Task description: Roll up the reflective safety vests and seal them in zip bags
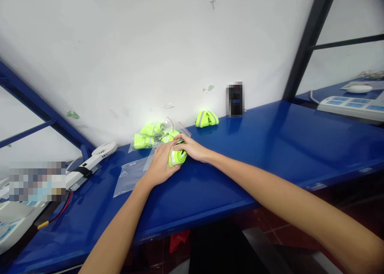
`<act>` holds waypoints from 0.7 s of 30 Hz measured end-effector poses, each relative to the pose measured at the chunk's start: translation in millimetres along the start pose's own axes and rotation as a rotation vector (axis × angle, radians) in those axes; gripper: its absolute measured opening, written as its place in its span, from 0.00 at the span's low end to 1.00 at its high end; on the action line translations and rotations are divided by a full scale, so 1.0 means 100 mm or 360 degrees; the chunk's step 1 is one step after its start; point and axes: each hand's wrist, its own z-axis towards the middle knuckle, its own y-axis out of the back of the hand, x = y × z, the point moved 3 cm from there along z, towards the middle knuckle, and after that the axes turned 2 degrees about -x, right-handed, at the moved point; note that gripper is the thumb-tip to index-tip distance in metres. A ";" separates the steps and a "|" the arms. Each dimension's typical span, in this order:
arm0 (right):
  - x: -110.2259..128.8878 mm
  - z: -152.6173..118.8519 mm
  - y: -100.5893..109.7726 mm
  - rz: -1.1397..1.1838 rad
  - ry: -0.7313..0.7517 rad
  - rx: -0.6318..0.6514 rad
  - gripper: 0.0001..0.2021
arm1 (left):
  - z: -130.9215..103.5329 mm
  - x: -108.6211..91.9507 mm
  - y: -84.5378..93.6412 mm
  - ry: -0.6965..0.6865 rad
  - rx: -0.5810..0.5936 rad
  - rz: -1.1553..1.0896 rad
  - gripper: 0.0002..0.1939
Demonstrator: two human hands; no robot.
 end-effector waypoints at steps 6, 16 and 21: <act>0.07 -0.04 0.02 -0.0047 0.0191 -0.0118 0.26 | 0.00 -0.05 0.03 -0.0013 -0.0124 -0.0003 0.39; 0.07 -0.05 0.03 -0.0437 0.0521 -0.0046 0.21 | -0.03 -0.12 0.06 -0.0067 -0.0064 -0.0039 0.40; 0.12 -0.10 0.03 -0.0621 0.0610 -0.0051 0.17 | -0.03 -0.13 0.05 -0.0064 -0.0126 -0.0104 0.34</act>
